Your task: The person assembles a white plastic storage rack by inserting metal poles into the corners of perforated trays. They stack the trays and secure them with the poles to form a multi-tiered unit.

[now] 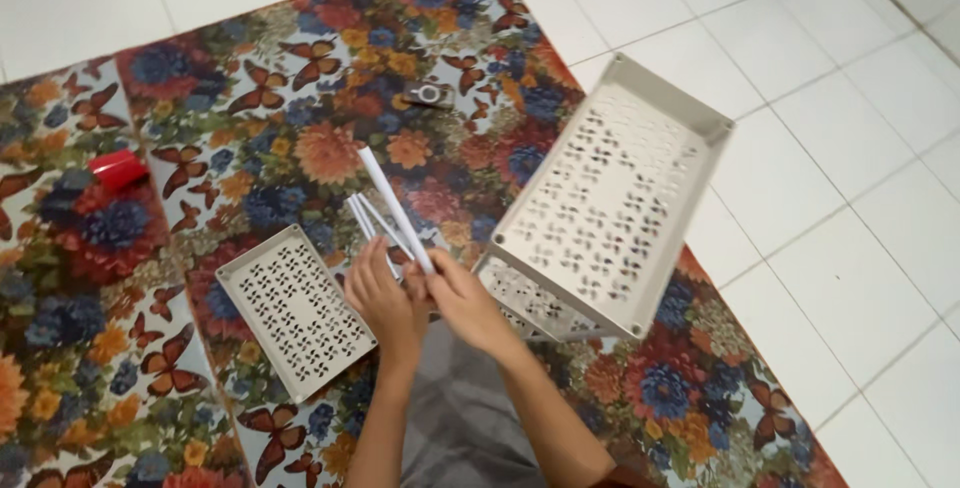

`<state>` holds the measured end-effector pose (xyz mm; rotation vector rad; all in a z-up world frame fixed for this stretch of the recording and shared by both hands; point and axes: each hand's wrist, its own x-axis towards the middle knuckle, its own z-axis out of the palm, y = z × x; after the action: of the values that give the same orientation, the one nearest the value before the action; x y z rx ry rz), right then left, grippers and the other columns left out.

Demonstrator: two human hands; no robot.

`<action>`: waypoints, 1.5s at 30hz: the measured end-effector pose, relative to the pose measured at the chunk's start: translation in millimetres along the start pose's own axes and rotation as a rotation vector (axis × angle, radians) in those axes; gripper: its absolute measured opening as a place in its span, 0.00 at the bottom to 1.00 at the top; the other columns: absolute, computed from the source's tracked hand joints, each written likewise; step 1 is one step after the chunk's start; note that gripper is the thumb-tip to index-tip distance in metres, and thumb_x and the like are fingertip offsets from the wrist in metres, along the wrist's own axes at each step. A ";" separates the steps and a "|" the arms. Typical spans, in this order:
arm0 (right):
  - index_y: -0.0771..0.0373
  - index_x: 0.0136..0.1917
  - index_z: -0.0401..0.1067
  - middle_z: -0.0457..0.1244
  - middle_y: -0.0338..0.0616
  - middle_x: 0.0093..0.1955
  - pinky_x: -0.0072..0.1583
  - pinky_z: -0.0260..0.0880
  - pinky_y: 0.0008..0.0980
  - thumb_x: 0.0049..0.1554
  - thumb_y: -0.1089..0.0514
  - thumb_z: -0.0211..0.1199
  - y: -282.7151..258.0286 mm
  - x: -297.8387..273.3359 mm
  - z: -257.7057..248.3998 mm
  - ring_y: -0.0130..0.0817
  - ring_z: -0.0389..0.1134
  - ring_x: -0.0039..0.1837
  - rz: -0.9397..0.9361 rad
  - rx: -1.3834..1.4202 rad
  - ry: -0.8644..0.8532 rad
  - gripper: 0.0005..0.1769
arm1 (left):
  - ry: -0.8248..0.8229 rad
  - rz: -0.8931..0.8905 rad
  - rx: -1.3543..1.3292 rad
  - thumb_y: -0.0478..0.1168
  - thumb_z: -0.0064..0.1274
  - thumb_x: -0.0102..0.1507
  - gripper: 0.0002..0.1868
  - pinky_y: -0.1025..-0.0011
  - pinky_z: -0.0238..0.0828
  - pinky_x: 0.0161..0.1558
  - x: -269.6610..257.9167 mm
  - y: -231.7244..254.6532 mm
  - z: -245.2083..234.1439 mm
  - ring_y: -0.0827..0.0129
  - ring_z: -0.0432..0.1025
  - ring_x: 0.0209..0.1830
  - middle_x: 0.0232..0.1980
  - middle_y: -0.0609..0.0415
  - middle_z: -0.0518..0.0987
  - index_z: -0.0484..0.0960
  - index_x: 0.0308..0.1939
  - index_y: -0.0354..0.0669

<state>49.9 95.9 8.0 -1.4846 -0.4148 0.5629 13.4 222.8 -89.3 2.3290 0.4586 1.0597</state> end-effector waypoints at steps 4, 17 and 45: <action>0.63 0.70 0.73 0.65 0.42 0.50 0.49 0.75 0.33 0.73 0.56 0.55 98.2 57.5 19.9 0.33 0.70 0.47 0.121 -0.155 0.042 0.16 | -0.125 -0.208 0.123 0.45 0.48 0.78 0.25 0.43 0.50 0.82 -15.0 -73.8 27.5 0.46 0.64 0.83 0.80 0.43 0.74 0.75 0.77 0.37; 0.60 0.60 0.81 0.72 0.53 0.52 0.59 0.76 0.50 0.58 0.53 0.76 367.7 206.3 16.9 0.54 0.76 0.55 0.317 -0.690 0.252 0.19 | -0.254 -0.604 0.228 0.38 0.54 0.69 0.32 0.45 0.59 0.78 -73.1 -213.4 187.5 0.44 0.65 0.81 0.80 0.42 0.71 0.72 0.78 0.34; 0.61 0.64 0.79 0.70 0.52 0.62 0.61 0.76 0.46 0.64 0.57 0.72 188.4 201.5 14.0 0.52 0.74 0.61 0.002 -0.659 0.320 0.16 | -0.281 -0.383 -0.144 0.39 0.53 0.76 0.22 0.46 0.67 0.75 25.5 -160.8 133.2 0.37 0.72 0.76 0.75 0.36 0.77 0.77 0.73 0.33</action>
<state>185.7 225.2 -194.8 -2.1665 -0.3611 0.1769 118.6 320.3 -243.2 2.1062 0.6600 0.5565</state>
